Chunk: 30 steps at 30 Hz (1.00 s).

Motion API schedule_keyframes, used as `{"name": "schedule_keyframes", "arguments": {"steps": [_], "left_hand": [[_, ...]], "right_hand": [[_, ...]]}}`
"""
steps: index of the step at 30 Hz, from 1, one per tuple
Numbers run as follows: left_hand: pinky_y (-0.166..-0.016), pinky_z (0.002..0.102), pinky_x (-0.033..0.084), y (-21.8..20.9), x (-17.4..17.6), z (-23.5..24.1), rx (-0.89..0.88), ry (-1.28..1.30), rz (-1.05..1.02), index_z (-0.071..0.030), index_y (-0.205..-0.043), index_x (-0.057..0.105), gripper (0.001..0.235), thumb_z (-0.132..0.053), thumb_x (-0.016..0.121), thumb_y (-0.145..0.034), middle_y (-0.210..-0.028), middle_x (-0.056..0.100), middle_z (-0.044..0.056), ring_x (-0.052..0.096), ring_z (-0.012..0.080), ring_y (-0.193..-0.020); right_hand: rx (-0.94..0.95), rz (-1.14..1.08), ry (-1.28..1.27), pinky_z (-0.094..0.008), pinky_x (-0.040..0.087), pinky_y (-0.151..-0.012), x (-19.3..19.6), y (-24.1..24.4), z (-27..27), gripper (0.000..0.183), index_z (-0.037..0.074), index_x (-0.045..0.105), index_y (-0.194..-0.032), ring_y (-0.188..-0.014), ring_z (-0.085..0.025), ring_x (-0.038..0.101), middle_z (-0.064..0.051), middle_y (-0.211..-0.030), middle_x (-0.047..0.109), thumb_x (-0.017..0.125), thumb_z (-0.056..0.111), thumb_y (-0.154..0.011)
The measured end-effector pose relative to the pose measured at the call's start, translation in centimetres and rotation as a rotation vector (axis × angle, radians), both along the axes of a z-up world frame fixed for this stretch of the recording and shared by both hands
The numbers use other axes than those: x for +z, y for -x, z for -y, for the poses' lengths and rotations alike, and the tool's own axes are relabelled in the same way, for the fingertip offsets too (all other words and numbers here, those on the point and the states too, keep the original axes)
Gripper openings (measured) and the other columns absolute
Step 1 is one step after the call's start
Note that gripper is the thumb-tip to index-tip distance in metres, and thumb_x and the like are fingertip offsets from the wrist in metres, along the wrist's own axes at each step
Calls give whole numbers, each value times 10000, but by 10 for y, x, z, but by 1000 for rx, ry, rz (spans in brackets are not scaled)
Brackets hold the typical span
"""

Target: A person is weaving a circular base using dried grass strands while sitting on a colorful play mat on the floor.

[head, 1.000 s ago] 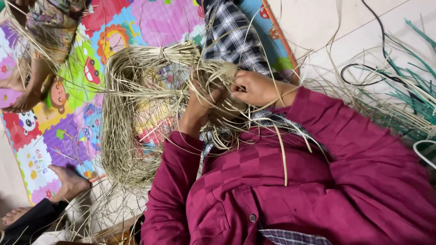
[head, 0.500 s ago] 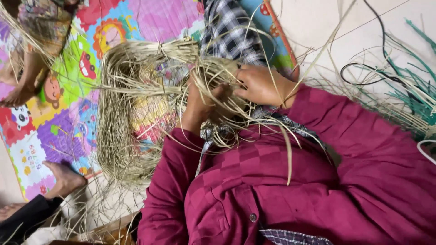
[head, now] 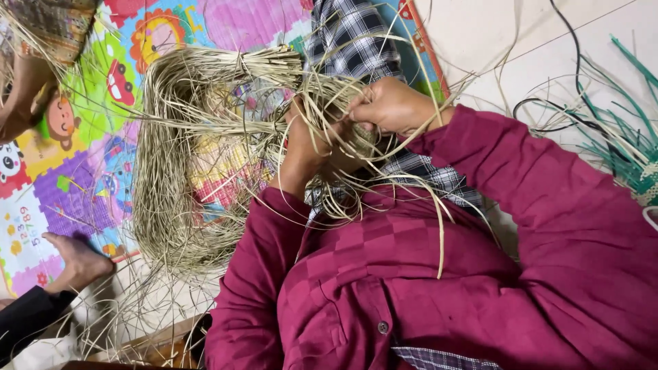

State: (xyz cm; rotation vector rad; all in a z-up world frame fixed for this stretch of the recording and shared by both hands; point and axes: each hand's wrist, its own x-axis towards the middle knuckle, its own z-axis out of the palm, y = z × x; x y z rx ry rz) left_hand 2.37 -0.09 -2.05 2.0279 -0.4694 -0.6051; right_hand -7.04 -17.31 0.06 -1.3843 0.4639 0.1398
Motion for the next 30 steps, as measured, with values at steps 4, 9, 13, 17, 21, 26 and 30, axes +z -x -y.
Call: {"name": "schedule_keyframes", "arguments": {"steps": [4, 9, 13, 17, 21, 26, 30], "left_hand": [[-1148, 672, 337, 1, 5, -1, -3, -46, -10, 69, -1466, 296, 1131, -302, 997, -660, -1361, 338, 445, 393, 653, -1321], [-1007, 543, 511, -7, -8, 1, -73, -225, 158, 190, -1490, 168, 1424, -596, 930, -580, -1369, 366, 414, 484, 562, -1244], [-971, 487, 548, -25, -17, -4, -103, -95, 186, 162, -1406, 290, 1194, -466, 949, -632, -1293, 466, 346, 578, 470, -1168], [-617, 314, 654, -26, 15, 3, -218, 129, 83, 76, -1103, 508, 627, -229, 903, -724, -891, 719, 168, 770, 267, -718], [-634, 307, 652, -21, 8, 8, -164, 149, 98, 80, -1149, 461, 648, -128, 892, -712, -924, 692, 168, 756, 268, -775], [-625, 360, 679, -10, 23, 10, -121, 4, 35, 0, -1071, 576, 406, -56, 813, -746, -922, 648, 117, 717, 256, -719], [-638, 393, 726, -6, 25, 7, -78, 132, -109, 46, -1331, 392, 690, -17, 794, -774, -1030, 653, 217, 774, 306, -709]], "right_hand": [[-11, -26, 81, -192, 294, -341, -13, -16, -7, 105, 18, 735, -823, -359, -60, 390, -32, -479, 547, 632, 42, -819], [89, -2, 2, -168, 330, -294, -3, -25, -2, 111, -44, 712, -797, -342, -84, 466, -94, -626, 677, 662, -85, -887], [121, 2, 129, -179, 448, -439, 4, -37, -4, 103, -24, 711, -790, -427, -95, 547, -91, -674, 701, 666, -56, -877], [163, -22, 175, -165, 418, -397, 8, -48, 0, 73, -47, 723, -830, -431, -100, 551, -99, -669, 706, 709, -15, -895], [170, -89, 147, -203, 323, -331, 12, -50, 6, 69, -24, 720, -826, -366, -99, 456, -69, -612, 658, 708, 1, -889], [166, 698, -41, -257, 648, -899, 52, -48, 29, 181, 45, 598, -783, -1398, -398, 575, -304, -1295, 642, 701, -74, -871], [273, 622, 457, -196, 405, -370, 15, -40, 38, 131, -28, 725, -943, -474, -97, 511, -97, -754, 660, 724, 95, -989]]}}
